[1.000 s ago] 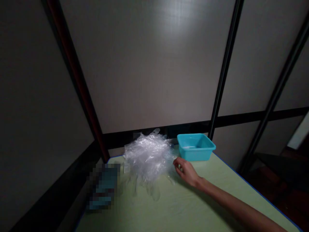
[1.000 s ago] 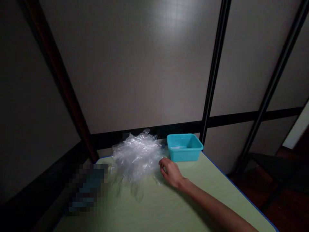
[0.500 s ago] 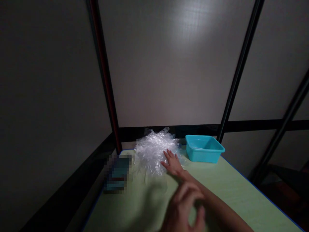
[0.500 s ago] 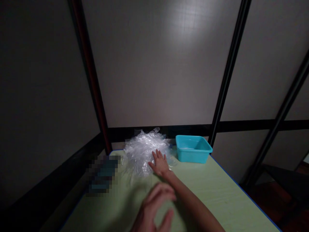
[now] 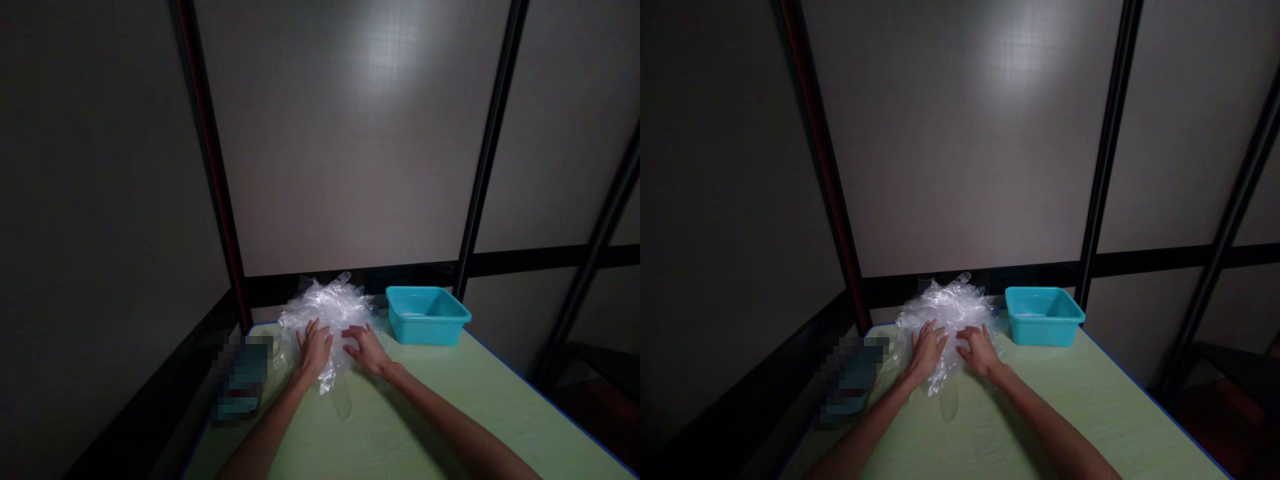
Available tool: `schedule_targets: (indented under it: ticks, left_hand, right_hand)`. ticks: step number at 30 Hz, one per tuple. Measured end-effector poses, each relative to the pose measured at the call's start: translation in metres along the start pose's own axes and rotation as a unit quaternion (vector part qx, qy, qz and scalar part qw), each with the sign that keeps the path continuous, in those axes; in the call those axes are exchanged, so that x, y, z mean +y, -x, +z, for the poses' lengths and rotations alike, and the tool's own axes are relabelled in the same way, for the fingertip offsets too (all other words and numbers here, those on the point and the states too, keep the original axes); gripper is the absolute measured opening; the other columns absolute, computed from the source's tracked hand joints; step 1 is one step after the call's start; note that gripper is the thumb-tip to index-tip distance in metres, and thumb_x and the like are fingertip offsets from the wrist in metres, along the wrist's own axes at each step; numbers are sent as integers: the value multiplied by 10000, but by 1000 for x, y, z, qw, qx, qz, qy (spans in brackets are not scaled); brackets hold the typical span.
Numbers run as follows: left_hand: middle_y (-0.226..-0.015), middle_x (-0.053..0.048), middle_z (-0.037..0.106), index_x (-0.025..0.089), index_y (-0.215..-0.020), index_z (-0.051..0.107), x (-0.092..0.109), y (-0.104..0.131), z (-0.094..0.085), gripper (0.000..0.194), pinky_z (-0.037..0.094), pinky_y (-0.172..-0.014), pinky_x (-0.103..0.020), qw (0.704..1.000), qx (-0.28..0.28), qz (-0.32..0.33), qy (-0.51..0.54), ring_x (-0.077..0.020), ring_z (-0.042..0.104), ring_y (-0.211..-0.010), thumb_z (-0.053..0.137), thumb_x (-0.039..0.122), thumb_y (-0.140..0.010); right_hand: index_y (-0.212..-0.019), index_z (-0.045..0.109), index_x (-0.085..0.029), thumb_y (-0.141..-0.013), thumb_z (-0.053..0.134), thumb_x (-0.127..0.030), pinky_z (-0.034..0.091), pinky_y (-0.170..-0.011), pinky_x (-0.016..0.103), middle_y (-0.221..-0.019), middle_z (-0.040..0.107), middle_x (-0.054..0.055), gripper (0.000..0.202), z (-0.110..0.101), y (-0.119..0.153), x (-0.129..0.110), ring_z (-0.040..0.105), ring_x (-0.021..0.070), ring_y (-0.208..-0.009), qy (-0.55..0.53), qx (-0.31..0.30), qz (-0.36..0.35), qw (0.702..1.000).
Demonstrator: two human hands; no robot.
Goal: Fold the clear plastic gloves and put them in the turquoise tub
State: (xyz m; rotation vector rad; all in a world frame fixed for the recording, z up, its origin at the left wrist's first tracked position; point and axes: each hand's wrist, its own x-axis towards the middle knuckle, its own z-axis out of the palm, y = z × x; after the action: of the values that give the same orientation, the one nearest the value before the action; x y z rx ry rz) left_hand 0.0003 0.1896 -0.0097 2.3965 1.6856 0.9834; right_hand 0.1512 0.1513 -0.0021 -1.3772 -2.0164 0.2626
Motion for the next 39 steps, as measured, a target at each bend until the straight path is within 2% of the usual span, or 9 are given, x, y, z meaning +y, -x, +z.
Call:
schedule_targets:
  ticks: [5,8,12,17,19,23,27,32,39]
  left_hand:
    - [-1057,-88,584,159,-814,643,31,-24,-39,161,371,-909,-415,989,87,116,40,-228,526,-1016,498,90,-800]
    - [-1089,-78,568,164,-853,631,54,-22,-63,190,370,-917,-407,967,131,211,64,-218,522,-1020,469,77,-802]
    - [-1085,-42,597,205,-838,621,71,12,-69,222,267,-983,-460,925,148,340,81,-197,522,-1044,423,106,-851]
    - [-1077,-56,617,208,-1031,540,71,52,-34,262,224,-1010,-441,829,169,530,55,-173,490,-1099,344,98,-897]
    - [-1153,-86,567,204,-1130,471,70,60,-19,327,246,-1000,-454,834,149,529,37,-195,424,-1166,333,56,-874]
    - [-1225,-133,491,175,-1258,320,72,66,0,522,320,-963,-468,905,75,416,43,-217,427,-1158,359,-11,-772]
    - [-1026,-59,605,201,-1151,454,73,66,0,481,282,-986,-494,927,-26,361,93,-191,557,-958,413,5,-714]
    - [-900,-20,646,218,-780,617,74,67,-2,292,271,-994,-434,900,-115,397,139,-158,580,-881,431,3,-715]
    - [-1133,14,596,249,-1022,598,72,67,-7,594,232,-1024,-392,832,-298,425,195,-152,515,-1070,388,-3,-527]
  right_hand:
    - [-854,611,-153,-758,504,-140,323,-933,426,-897,651,61,144,-31,-15,-4,588,198,-893,-57,74,-17,995]
    - [-1150,459,-166,-741,541,-182,398,-875,361,-1142,541,107,417,-57,-12,-6,528,203,-1019,-90,123,-29,988]
    - [-1346,147,-208,-692,634,-256,285,-985,383,-1395,245,125,817,-88,20,-5,277,224,-1251,-93,142,-76,983]
    - [-1016,540,-223,-818,508,-231,164,-1018,469,-1045,595,60,201,-101,69,10,472,213,-1082,85,31,-245,965]
    - [-889,570,-214,-879,382,-177,203,-995,471,-910,625,45,191,-100,82,21,544,180,-925,163,21,-258,952]
    - [-863,571,-180,-902,268,-113,320,-897,435,-811,623,67,313,-94,94,46,543,163,-737,228,14,-237,944]
    - [-803,576,-169,-864,361,-99,388,-778,348,-797,615,73,234,-92,96,56,531,173,-740,246,-42,-228,941]
    - [-778,592,-197,-741,434,-24,396,-698,301,-760,616,43,237,-110,105,49,550,187,-754,220,-109,-191,950]
    - [-826,647,-218,-551,365,71,398,-745,324,-783,654,26,489,-133,118,40,569,202,-784,119,-142,-69,980]
